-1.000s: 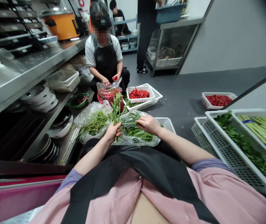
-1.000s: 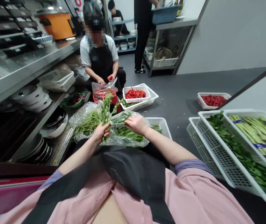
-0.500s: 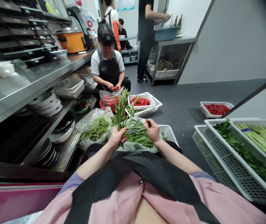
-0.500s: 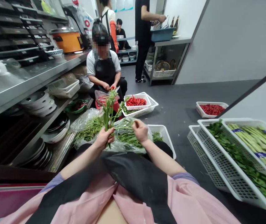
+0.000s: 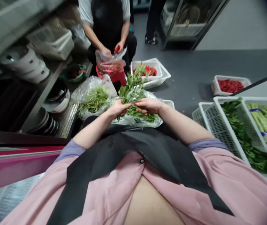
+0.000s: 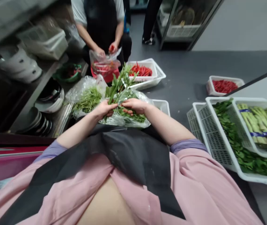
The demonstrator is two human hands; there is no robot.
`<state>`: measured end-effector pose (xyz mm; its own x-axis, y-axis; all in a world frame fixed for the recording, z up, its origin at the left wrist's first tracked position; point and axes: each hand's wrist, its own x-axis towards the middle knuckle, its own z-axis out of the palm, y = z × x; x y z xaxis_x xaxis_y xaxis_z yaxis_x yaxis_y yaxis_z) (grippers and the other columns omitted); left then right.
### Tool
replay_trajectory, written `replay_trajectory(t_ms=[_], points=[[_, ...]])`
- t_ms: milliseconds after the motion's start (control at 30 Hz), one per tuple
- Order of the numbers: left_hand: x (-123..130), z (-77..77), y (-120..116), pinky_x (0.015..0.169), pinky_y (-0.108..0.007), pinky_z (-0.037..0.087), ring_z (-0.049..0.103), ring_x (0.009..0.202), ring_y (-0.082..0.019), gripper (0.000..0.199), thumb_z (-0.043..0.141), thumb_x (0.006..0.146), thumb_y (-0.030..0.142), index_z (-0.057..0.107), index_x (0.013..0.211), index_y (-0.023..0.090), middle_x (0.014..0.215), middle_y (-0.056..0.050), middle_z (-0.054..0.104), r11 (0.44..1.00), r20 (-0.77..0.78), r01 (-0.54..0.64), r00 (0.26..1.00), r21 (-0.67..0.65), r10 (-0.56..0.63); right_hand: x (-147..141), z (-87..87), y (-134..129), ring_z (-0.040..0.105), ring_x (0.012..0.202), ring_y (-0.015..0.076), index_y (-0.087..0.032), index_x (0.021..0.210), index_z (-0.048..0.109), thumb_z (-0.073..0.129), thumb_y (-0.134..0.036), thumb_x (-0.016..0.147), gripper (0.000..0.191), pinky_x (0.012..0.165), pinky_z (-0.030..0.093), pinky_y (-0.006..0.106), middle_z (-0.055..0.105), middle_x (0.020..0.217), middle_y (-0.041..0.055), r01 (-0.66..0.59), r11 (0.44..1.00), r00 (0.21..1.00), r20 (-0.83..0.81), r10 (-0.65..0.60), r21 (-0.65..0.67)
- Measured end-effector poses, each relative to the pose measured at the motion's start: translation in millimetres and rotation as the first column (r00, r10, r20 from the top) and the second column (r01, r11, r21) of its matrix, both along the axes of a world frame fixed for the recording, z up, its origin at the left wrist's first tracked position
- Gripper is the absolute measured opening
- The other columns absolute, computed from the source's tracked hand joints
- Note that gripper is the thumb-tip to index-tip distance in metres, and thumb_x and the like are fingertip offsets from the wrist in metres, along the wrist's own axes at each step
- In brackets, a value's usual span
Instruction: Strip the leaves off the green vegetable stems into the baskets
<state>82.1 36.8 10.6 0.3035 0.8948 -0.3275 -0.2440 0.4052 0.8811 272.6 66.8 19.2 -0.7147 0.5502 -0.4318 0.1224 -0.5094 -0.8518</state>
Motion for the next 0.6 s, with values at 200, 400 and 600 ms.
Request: replay_trajectory(t_ms=[200,400,600], points=[[-4.5,-3.2,7.9,0.037,-0.017,0.020,0.031,0.034,-0.001,0.038,0.085,0.062,0.025,0.054,0.082,0.014,0.052,0.007,0.039,1.000,0.011,-0.013,1.000,-0.020,0.014,2.6,-0.1,2.1,0.030,0.037,0.0028,-0.013,0.083,0.058,0.070,-0.030,0.076,0.022,0.034,0.022,0.017,0.044,0.051,-0.0065,-0.032,0.999,0.999,-0.002,0.032,-0.001],[-8.2,-5.1,9.1,0.036,-0.016,0.021,0.034,0.033,-0.003,0.037,0.083,0.065,0.029,0.052,0.080,0.016,0.049,0.008,0.040,0.997,-0.017,-0.057,0.998,0.048,0.058,-5.2,1.5,3.8,0.031,0.036,0.0045,-0.014,0.075,0.058,0.062,-0.023,0.077,0.010,0.034,0.020,0.019,0.043,0.048,-0.0054,0.070,0.986,0.993,0.083,-0.084,0.150],[-1.5,-9.4,11.3,0.034,-0.019,0.022,0.036,0.034,-0.004,0.038,0.081,0.066,0.039,0.053,0.080,0.017,0.051,0.007,0.045,0.944,-0.070,-0.199,0.972,0.263,0.225,-34.7,-8.7,6.7,0.018,0.035,0.0039,-0.019,0.064,0.046,0.057,-0.028,0.074,0.017,0.035,0.012,0.019,0.026,0.044,-0.0096,0.372,0.908,0.926,-0.004,-0.378,0.192]])
